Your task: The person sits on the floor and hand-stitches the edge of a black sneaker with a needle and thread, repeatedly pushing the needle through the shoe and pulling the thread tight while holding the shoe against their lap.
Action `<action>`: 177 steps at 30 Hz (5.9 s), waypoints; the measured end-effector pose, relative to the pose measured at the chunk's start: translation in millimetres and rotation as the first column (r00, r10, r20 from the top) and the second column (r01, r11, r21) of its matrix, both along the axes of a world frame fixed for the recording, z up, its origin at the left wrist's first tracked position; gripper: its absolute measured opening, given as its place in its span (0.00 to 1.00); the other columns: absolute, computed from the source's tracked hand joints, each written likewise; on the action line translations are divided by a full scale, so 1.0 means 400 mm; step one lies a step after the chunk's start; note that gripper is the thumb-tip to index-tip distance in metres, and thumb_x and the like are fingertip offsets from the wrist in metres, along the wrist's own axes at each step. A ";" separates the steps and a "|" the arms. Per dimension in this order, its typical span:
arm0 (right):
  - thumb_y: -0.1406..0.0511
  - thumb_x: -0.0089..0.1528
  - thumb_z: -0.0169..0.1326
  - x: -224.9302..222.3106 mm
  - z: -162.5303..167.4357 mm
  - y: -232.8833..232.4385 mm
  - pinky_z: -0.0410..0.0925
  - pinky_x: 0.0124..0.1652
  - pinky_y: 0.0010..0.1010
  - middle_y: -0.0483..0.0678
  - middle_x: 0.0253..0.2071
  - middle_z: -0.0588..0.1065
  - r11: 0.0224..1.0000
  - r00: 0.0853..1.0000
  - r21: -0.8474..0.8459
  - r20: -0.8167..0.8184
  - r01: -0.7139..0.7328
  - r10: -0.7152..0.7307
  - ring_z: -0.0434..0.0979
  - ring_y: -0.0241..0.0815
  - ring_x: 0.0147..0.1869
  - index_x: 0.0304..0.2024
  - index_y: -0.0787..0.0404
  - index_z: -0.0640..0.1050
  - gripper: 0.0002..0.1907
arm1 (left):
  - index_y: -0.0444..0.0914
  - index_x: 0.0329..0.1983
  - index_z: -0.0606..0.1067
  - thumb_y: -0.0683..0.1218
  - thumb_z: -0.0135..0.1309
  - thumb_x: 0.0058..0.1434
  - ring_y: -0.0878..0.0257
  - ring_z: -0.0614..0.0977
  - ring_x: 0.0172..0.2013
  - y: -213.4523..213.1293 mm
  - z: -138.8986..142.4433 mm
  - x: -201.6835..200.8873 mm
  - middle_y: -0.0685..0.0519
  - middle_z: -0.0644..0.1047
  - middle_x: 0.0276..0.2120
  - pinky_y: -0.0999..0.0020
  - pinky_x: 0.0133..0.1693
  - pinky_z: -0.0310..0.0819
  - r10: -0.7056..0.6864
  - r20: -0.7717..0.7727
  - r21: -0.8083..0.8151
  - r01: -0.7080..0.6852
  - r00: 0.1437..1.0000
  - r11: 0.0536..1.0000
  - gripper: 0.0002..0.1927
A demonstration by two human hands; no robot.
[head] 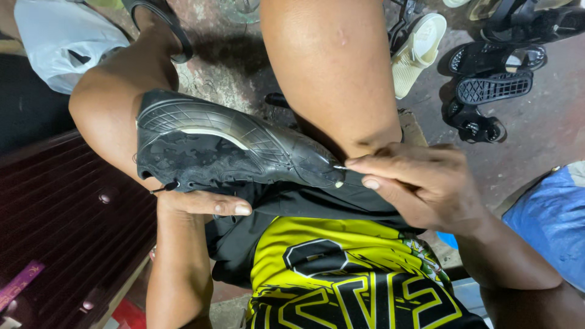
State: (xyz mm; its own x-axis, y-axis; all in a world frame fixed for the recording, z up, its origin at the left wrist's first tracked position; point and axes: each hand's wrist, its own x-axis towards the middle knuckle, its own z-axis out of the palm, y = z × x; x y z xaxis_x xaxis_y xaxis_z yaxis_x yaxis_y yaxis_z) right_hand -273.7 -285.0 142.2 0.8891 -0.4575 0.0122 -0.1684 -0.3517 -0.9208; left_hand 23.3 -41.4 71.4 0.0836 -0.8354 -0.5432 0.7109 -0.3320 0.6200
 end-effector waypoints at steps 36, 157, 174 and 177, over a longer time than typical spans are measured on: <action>0.74 0.55 0.61 0.083 0.109 0.033 0.72 0.26 0.32 0.47 0.35 0.76 0.959 0.955 -0.264 -0.294 -0.106 0.024 0.77 0.39 0.25 0.51 0.57 0.83 0.21 | 0.27 0.69 0.66 0.39 0.43 0.64 0.56 0.73 0.66 0.058 -0.081 0.056 0.45 0.73 0.65 0.60 0.67 0.67 -0.297 -0.108 -0.212 0.270 0.949 0.939 0.28; 0.66 0.53 0.57 0.269 0.335 -0.053 0.71 0.32 0.34 0.48 0.37 0.75 0.646 0.741 -0.421 -0.566 -0.637 0.361 0.80 0.45 0.39 0.44 0.62 0.75 0.16 | 0.34 0.39 0.78 0.44 0.60 0.53 0.44 0.79 0.39 -0.038 0.151 0.135 0.42 0.79 0.36 0.56 0.40 0.73 -0.483 0.785 0.296 0.451 0.387 0.842 0.12; 0.70 0.52 0.55 0.247 0.275 -0.064 0.70 0.29 0.35 0.51 0.38 0.73 0.659 0.763 -0.424 -0.519 -0.621 0.385 0.80 0.50 0.36 0.42 0.64 0.72 0.15 | 0.33 0.39 0.79 0.43 0.59 0.55 0.45 0.80 0.38 -0.010 0.055 0.123 0.42 0.79 0.36 0.57 0.39 0.73 -0.430 0.703 0.195 0.428 0.567 0.883 0.11; 0.69 0.53 0.56 0.235 0.265 -0.058 0.71 0.30 0.34 0.52 0.40 0.74 0.680 0.780 -0.420 -0.492 -0.601 0.386 0.80 0.50 0.37 0.45 0.65 0.73 0.17 | 0.33 0.39 0.79 0.43 0.59 0.55 0.45 0.80 0.38 -0.010 0.049 0.125 0.42 0.79 0.36 0.57 0.39 0.73 -0.427 0.693 0.187 0.427 0.581 0.885 0.11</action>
State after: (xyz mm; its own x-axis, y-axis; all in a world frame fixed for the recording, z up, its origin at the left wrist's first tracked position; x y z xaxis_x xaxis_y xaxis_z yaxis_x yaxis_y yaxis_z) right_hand -179.8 -308.4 248.3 0.9709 0.0403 -0.2359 -0.0781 -0.8783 -0.4717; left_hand 73.4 -45.3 91.1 0.0679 -0.8765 -0.4766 -0.1579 -0.4811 0.8623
